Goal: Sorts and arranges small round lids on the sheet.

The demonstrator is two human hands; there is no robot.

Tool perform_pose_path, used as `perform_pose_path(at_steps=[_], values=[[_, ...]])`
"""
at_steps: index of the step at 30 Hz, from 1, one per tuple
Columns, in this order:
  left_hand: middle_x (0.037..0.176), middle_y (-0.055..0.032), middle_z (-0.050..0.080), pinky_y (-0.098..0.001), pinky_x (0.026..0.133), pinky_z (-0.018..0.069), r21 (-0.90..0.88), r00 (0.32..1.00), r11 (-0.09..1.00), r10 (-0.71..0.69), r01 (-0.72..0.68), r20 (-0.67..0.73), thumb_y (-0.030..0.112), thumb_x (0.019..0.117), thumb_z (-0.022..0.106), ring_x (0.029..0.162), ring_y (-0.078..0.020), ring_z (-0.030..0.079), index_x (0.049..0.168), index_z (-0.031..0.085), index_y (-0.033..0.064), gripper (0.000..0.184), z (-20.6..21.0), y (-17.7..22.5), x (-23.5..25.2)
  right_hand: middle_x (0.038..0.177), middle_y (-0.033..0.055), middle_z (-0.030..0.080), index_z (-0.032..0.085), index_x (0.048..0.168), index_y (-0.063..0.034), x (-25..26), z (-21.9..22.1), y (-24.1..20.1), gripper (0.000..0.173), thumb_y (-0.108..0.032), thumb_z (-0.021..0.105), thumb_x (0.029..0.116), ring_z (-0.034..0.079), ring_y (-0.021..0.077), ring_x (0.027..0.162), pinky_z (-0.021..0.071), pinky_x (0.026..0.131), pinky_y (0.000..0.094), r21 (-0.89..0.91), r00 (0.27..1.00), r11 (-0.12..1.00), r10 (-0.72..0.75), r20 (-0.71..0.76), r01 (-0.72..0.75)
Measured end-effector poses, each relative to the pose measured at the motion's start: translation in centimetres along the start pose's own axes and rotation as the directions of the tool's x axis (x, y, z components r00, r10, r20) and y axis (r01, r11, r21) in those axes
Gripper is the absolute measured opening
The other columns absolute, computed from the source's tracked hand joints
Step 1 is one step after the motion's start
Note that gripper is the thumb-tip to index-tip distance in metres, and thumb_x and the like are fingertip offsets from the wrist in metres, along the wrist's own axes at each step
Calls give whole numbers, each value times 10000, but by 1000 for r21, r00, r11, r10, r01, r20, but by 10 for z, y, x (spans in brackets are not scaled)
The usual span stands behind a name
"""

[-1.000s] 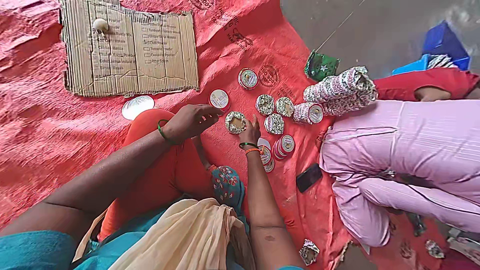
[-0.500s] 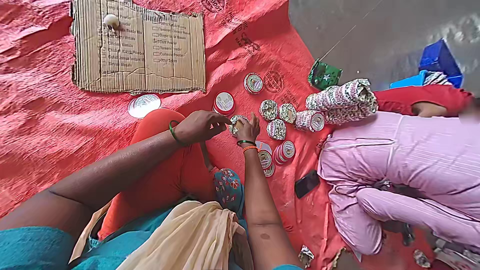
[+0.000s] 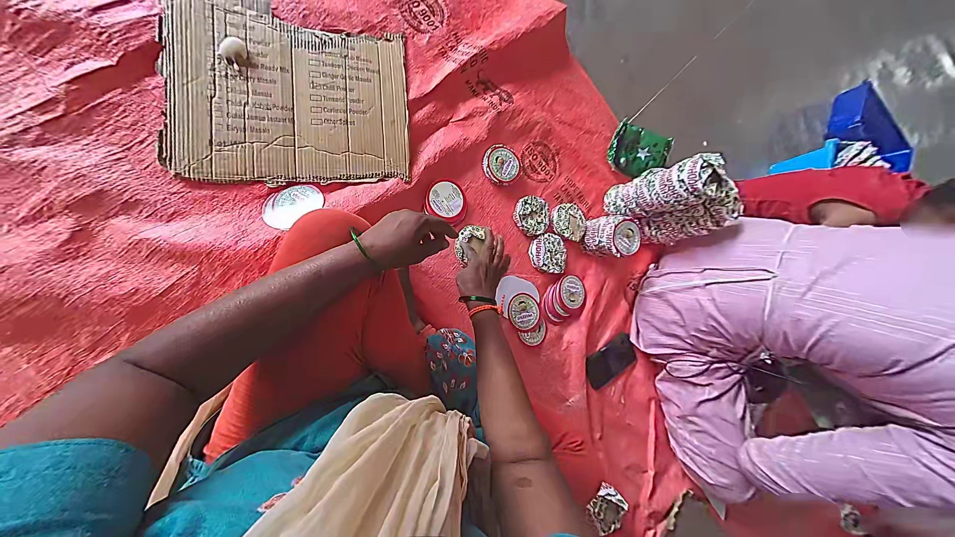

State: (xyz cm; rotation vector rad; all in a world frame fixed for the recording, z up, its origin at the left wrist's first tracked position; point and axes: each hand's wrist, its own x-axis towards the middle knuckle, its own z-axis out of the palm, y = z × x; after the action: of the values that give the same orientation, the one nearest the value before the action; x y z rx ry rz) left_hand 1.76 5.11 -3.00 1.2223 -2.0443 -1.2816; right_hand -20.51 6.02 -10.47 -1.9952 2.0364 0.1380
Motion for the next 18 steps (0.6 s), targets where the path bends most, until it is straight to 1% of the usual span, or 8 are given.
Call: perform_pose_path(at_steps=[2, 3, 6, 9, 12, 13, 15, 18], values=[[1053, -111, 755, -485, 873, 555, 10, 1000, 1000, -14, 14, 17, 184, 1064, 554, 931, -246, 722, 1246, 716, 75, 267, 1, -1, -1, 1592, 235, 399, 757, 1227, -146, -12, 7, 10, 439, 52, 598, 868, 247, 475, 1521, 162, 1192, 695, 56, 974, 995, -73, -213, 86], [1057, -112, 754, -483, 875, 551, 11, 1000, 1000, -22, 21, 21, 185, 1065, 554, 932, -247, 720, 1249, 716, 75, 268, 0, -1, -1, 1578, 234, 424, 761, 1225, -156, -18, 11, 15, 463, 68, 591, 856, 272, 488, 1508, 178, 1180, 712, 36, 964, 993, -101, -245, 113], [1051, -110, 756, -481, 870, 553, 17, 999, 1000, -22, 22, 23, 182, 1063, 560, 916, -243, 721, 1248, 713, 75, 264, 2, -1, 1, 1640, 224, 321, 684, 1360, -191, -36, 17, 26, 557, 68, 550, 885, 177, 475, 1544, 107, 1199, 703, 5, 998, 999, -35, -55, 35], [1046, -112, 757, -494, 868, 549, 38, 999, 999, -35, 33, 32, 188, 1064, 559, 903, -250, 719, 1255, 711, 78, 267, 2, -2, 4, 1572, 284, 405, 744, 1260, -131, -38, 22, 44, 496, 99, 574, 855, 299, 512, 1487, 226, 1161, 714, 115, 966, 993, 38, -256, -8], [1060, -118, 753, -510, 882, 541, 58, 996, 997, -60, 56, 65, 188, 1069, 549, 921, -261, 718, 1268, 704, 75, 276, 2, 0, 4, 1681, 213, 222, 596, 1457, -238, -36, 17, 51, 626, 67, 538, 913, 146, 461, 1555, 138, 1193, 699, 58, 988, 987, 152, -31, -150], [1064, -121, 753, -513, 887, 541, 62, 996, 997, -60, 55, 68, 188, 1069, 549, 930, -265, 719, 1268, 704, 73, 278, 2, 0, 5, 1681, 213, 217, 612, 1441, -235, -33, 12, 50, 621, 74, 547, 907, 138, 456, 1557, 133, 1197, 692, 85, 985, 982, 173, -16, -171], [1074, -123, 752, -519, 898, 542, 59, 996, 996, -68, 64, 62, 186, 1069, 548, 947, -269, 720, 1267, 704, 73, 277, 2, 0, 6, 1639, 236, 308, 704, 1325, -185, -25, 6, 50, 558, 95, 594, 855, 222, 463, 1530, 190, 1188, 678, 169, 970, 969, 204, -135, -180], [1096, -119, 752, -518, 913, 545, 53, 995, 996, -73, 69, 65, 195, 1069, 551, 971, -268, 723, 1267, 706, 76, 278, 2, -1, 4, 1663, 226, 254, 665, 1372, -183, -21, 5, 55, 545, 50, 615, 882, 183, 453, 1544, 179, 1192, 675, 142, 961, 957, 267, -73, -255]])
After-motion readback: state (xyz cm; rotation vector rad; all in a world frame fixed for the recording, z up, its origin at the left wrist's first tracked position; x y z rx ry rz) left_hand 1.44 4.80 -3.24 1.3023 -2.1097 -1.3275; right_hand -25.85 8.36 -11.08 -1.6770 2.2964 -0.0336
